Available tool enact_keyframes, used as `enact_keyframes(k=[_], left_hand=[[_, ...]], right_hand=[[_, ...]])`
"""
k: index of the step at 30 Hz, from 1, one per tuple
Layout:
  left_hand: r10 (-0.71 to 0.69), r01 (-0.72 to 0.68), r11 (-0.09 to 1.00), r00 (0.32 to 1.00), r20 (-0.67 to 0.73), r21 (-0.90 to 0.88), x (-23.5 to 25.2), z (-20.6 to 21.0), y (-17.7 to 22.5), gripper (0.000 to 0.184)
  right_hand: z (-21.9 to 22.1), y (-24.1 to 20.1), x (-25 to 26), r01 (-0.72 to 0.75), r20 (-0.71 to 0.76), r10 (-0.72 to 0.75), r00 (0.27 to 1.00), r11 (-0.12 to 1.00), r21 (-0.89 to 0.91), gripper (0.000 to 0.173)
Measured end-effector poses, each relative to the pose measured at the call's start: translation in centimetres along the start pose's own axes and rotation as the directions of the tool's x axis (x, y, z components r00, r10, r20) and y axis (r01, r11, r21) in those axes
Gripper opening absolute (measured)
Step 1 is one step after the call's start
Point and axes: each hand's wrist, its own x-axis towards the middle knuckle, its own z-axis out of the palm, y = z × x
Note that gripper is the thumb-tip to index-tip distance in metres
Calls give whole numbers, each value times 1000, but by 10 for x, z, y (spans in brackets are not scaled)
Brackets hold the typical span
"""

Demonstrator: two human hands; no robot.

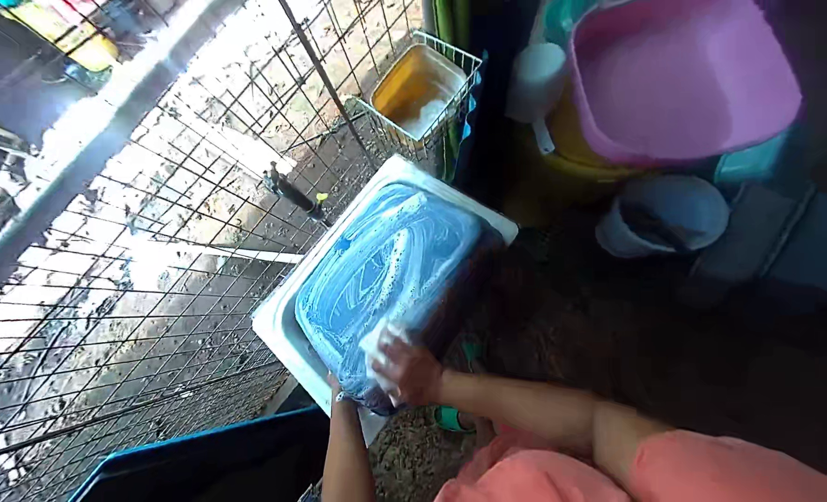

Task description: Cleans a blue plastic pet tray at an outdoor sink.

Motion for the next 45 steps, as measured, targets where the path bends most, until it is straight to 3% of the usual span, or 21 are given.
enact_keyframes(k=[2,5,7,10,13,16,18,20,21,23,24,27,29,31,33,36,37,39,41,42,45], left_hand=[[-7,7,999,1000,-23,32,12,1,-5,46],[7,-4,996,999,-32,88,-3,5,13,42],[45,-43,995,999,-17,86,-5,3,10,43],[35,-33,999,999,-39,37,-11,7,18,43],[22,-23,1000,997,-67,-7,-12,11,20,44],[-5,2,1000,996,-93,-28,-14,13,30,42],[-26,15,994,995,-95,-108,-21,16,35,43],[-44,23,981,993,-106,-193,-20,20,38,43],[-58,33,975,993,-107,-219,-20,21,40,43],[-107,79,965,989,-101,-250,-19,22,45,45],[-134,104,960,986,-97,-262,-19,22,48,47],[-152,124,949,986,-75,-290,-21,22,51,46],[-150,119,942,986,-77,-312,-22,21,53,42],[-151,117,939,985,-81,-323,-19,23,51,42],[-144,111,934,987,-74,-340,-18,23,50,42],[-166,126,924,983,-82,-362,-19,23,52,43],[-179,135,921,980,-88,-364,-20,24,52,43],[-179,136,925,980,-90,-356,-21,24,52,45],[-160,120,931,983,-89,-343,-22,25,53,45],[-154,116,932,984,-86,-342,-21,25,52,46],[-152,109,930,983,-98,-351,-21,26,51,45]], right_hand=[[-18,19,11,52,24,-52,998,999,2,40],[-100,117,55,-111,50,121,991,979,-173,39],[-152,175,100,-332,255,374,892,923,-193,43],[-146,221,172,-511,350,585,732,810,-287,54],[-70,208,240,-474,293,575,764,808,-351,59],[35,141,256,-257,420,357,834,926,-276,72],[70,67,223,-54,643,113,758,992,-110,76],[59,11,182,109,799,-112,590,992,58,61],[42,3,162,156,809,-189,557,980,121,52],[0,25,145,185,752,-205,627,976,111,38],[-23,52,150,187,735,-141,663,982,20,37],[-74,152,213,92,676,217,704,916,-390,40],[-79,208,262,-97,519,430,739,830,-549,43],[-52,238,288,-240,369,472,801,817,-525,51],[0,215,295,-218,390,427,816,852,-476,64],[66,110,255,20,612,163,774,960,-280,63],[70,77,231,98,690,38,723,983,-157,60],[48,38,184,210,822,-160,547,976,50,57],[1,46,158,218,877,-201,435,969,114,58],[-21,68,156,193,877,-157,454,978,75,59],[-64,160,203,63,761,135,635,972,-224,59]])
